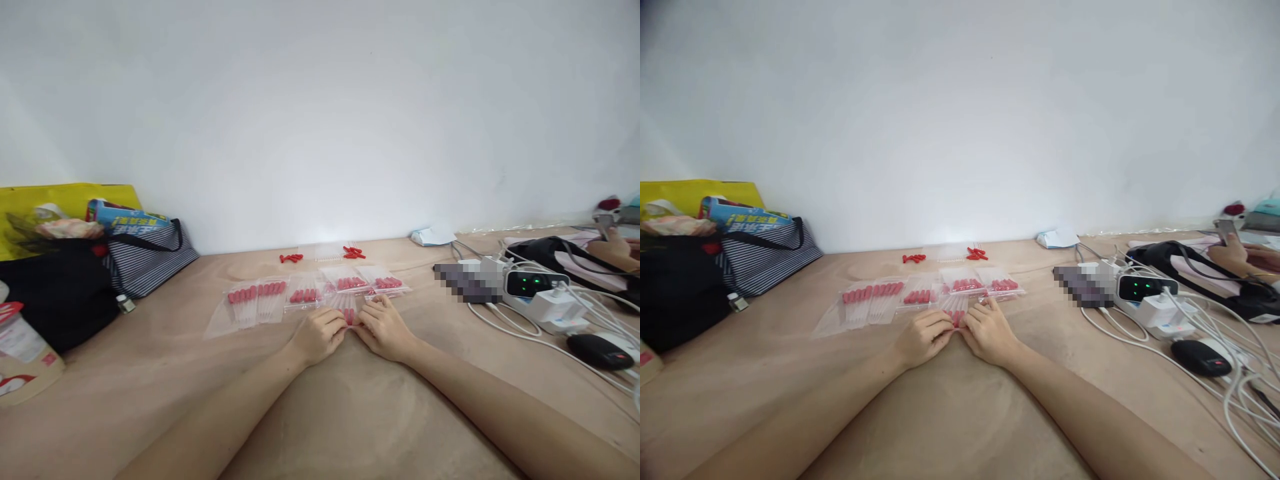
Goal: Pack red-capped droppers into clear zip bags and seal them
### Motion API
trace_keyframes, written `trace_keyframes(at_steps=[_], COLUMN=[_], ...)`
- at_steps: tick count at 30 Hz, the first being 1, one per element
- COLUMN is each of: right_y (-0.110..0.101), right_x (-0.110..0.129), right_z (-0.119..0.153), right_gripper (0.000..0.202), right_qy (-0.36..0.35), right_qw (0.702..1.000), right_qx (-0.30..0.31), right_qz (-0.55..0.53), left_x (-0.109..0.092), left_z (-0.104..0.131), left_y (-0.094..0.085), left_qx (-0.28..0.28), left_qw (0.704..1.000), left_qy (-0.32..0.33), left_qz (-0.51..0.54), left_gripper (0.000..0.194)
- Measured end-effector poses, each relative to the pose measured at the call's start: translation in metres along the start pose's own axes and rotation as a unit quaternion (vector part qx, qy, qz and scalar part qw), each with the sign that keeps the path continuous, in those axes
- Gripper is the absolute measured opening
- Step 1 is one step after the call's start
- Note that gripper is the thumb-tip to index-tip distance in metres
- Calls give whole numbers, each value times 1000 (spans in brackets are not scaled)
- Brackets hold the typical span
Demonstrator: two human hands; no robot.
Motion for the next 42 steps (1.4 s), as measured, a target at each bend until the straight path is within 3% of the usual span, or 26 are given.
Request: trace_keyframes(at_steps=[13, 25, 31, 34, 36, 37, 40, 42], right_y=[0, -3, -5, -6, -5, -4, 1, 4], right_x=[2, -9, -10, -16, -20, -20, -12, -2], right_z=[0, 5, 8, 13, 15, 16, 13, 9], right_gripper=[16, 14, 15, 14, 14, 13, 11, 10], right_qy=[0, 40, 51, 70, 82, 84, 78, 61], right_qw=[1000, 999, 997, 993, 988, 986, 980, 974], right_qx=[-5, 5, 13, 17, 23, 27, 53, 81], right_qz=[20, -33, -59, -97, -127, -141, -175, -201], left_x=[-10, -4, 12, 35, 55, 64, 71, 62], left_z=[-5, 11, 26, 37, 46, 53, 71, 77], left_y=[-2, -24, -30, -35, -33, -30, -12, -1], left_qx=[1, 26, 55, 47, 40, 35, 6, -15], left_qw=[997, 990, 997, 990, 958, 928, 780, 690], left_qy=[35, 53, -12, -134, -255, -321, -492, -547], left_qz=[-72, -127, -59, 26, 122, 185, 387, 474], left_gripper=[17, 19, 24, 31, 33, 33, 38, 46])
Point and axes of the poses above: each hand's wrist, its own z-axis away from the middle knuckle, its own y-axis out of the palm, x = y × z, the point moved 9 cm from there along -z, towards the middle knuckle, and after that the axes turned 3 degrees about x, right-handed, at the moved point
